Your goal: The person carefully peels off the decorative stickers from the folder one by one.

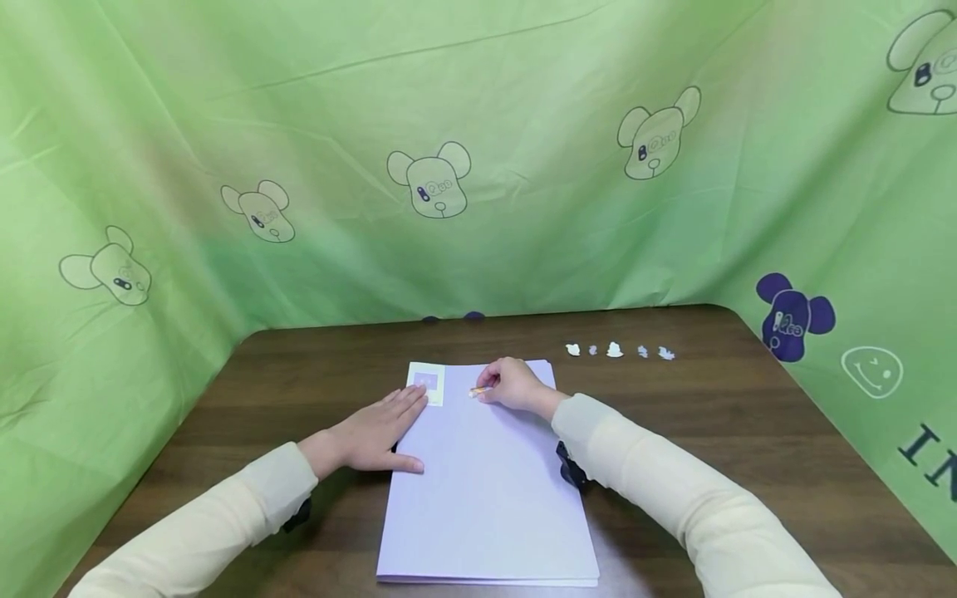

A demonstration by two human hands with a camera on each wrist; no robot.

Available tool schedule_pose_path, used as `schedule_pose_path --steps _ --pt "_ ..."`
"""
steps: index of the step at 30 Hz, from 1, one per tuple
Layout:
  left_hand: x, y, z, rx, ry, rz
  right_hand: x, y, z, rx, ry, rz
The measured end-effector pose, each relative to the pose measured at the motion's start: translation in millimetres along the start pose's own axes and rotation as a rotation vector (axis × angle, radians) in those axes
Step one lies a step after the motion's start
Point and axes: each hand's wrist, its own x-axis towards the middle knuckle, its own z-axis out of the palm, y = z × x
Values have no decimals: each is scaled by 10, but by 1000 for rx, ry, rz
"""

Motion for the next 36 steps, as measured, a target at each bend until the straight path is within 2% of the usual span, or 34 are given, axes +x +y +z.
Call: schedule_pose_path --steps 7,14,19,28,36 --pt "-15 8 -3 -12 2 2 14 31 -19 12 8 -3" --pt "-9 0 -27 -5 8 4 28 55 -51 36 48 29" --pt "-7 -14 -54 4 11 15 40 50 -67 63 47 46" --pt "-4 -27 -46 0 23 24 6 26 -108 51 60 55" --pt "-9 -5 9 -6 21 18 -56 117 -145 148 53 111"
